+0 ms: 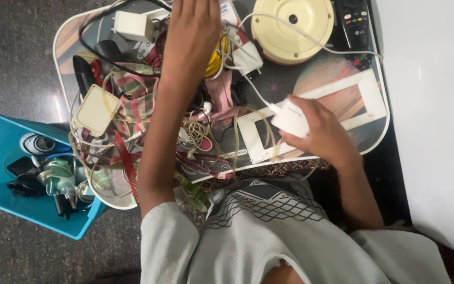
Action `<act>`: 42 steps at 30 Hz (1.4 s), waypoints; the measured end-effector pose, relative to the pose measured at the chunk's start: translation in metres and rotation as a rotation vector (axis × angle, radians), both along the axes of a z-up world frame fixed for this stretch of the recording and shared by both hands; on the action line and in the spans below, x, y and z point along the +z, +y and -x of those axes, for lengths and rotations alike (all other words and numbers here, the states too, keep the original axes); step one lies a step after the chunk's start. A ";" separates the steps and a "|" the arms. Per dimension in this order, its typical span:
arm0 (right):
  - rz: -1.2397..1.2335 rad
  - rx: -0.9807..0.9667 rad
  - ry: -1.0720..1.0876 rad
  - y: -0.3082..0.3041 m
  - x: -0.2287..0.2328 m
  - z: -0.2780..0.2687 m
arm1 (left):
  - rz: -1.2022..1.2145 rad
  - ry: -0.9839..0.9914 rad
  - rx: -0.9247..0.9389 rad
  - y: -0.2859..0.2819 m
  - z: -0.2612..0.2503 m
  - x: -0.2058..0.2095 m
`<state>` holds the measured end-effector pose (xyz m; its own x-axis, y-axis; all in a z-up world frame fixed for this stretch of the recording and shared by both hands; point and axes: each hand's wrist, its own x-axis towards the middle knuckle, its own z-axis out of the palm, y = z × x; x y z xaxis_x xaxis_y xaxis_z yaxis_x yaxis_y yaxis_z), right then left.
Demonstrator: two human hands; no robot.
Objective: The person sorts through a cluttered tray of electronic accessories, picking up and inspecting various cables, power adapters, and a remote control. They untangle a black cable and examine a white power adapter before placing items back into the tray.
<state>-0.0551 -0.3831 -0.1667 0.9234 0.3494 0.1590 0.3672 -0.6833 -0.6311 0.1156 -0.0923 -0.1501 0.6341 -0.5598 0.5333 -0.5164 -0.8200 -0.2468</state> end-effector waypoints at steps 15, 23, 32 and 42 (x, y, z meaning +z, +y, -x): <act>-0.041 0.008 0.198 -0.058 0.048 0.044 | 0.171 -0.010 0.223 0.024 -0.043 -0.047; -0.128 -0.106 -0.333 -0.045 0.093 -0.006 | 0.359 0.408 -0.113 -0.037 0.046 0.026; -0.173 0.468 -0.579 -0.017 0.215 -0.075 | 0.982 0.991 -0.325 -0.073 0.080 0.034; -0.879 -0.198 -1.077 -0.039 0.097 -0.198 | 0.741 0.946 -0.313 -0.024 0.012 0.009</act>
